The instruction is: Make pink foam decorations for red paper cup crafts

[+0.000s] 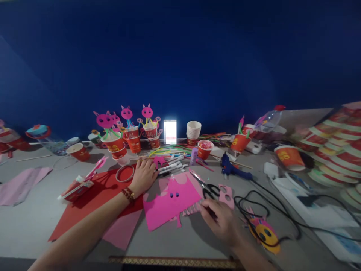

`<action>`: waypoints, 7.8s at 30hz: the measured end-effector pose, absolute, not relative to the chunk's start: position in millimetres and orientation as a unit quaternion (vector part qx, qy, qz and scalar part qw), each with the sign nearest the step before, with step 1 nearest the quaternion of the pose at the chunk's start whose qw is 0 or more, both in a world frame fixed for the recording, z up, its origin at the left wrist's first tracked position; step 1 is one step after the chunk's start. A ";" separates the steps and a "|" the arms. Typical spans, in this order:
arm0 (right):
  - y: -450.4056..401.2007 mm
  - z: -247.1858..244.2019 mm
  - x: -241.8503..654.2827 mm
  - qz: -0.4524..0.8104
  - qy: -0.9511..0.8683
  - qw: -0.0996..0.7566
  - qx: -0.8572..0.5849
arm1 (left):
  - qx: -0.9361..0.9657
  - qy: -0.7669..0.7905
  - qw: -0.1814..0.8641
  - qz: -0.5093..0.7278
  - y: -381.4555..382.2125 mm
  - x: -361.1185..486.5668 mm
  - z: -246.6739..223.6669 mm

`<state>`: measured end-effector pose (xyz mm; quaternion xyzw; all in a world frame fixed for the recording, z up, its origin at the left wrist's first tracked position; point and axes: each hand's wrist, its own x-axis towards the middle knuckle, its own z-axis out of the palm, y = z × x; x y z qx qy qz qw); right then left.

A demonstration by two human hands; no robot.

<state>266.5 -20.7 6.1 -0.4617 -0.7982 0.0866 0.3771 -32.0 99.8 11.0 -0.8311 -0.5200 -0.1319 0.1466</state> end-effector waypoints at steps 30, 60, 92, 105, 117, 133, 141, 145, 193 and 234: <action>-18.3 -2.7 265.9 0.098 -0.812 0.342 -0.463 | -0.854 -0.503 0.091 -0.096 134.7 -10.2 25.1; -52.5 35.0 226.3 0.444 -0.686 0.417 -0.398 | -0.892 -0.312 -0.103 -0.310 -25.3 -11.7 64.1; 18.3 19.1 207.3 0.489 -0.643 0.364 -0.463 | -0.949 -0.265 -0.057 -0.159 -11.5 -15.7 0.0; 27.6 0.3 205.6 0.376 -0.708 0.348 -0.486 | -0.948 -0.277 -0.078 -0.139 -9.9 -18.8 4.3; 28.5 0.0 206.7 0.366 -0.732 0.308 -0.484 | -0.945 -0.278 -0.097 -0.140 -10.7 -21.6 0.4; 29.3 3.8 204.9 0.363 -0.736 0.300 -0.486 | -0.944 -0.278 -0.095 -0.150 -10.4 -21.6 1.8; 28.8 0.5 206.4 0.358 -0.738 0.298 -0.488 | -0.944 -0.278 -0.103 -0.147 -10.0 -20.9 2.0; 28.9 -1.0 206.4 0.354 -0.739 0.307 -0.485 | -0.944 -0.274 -0.104 -0.149 -10.0 -21.2 0.6; 27.3 -0.3 206.3 0.341 -0.719 0.339 -0.501 | -0.946 -0.281 -0.081 -0.140 -13.8 -22.1 -5.5; 20.4 -2.3 200.5 0.377 -0.713 0.343 -0.481 | -0.947 -0.277 -0.079 -0.143 -13.4 -21.6 -2.1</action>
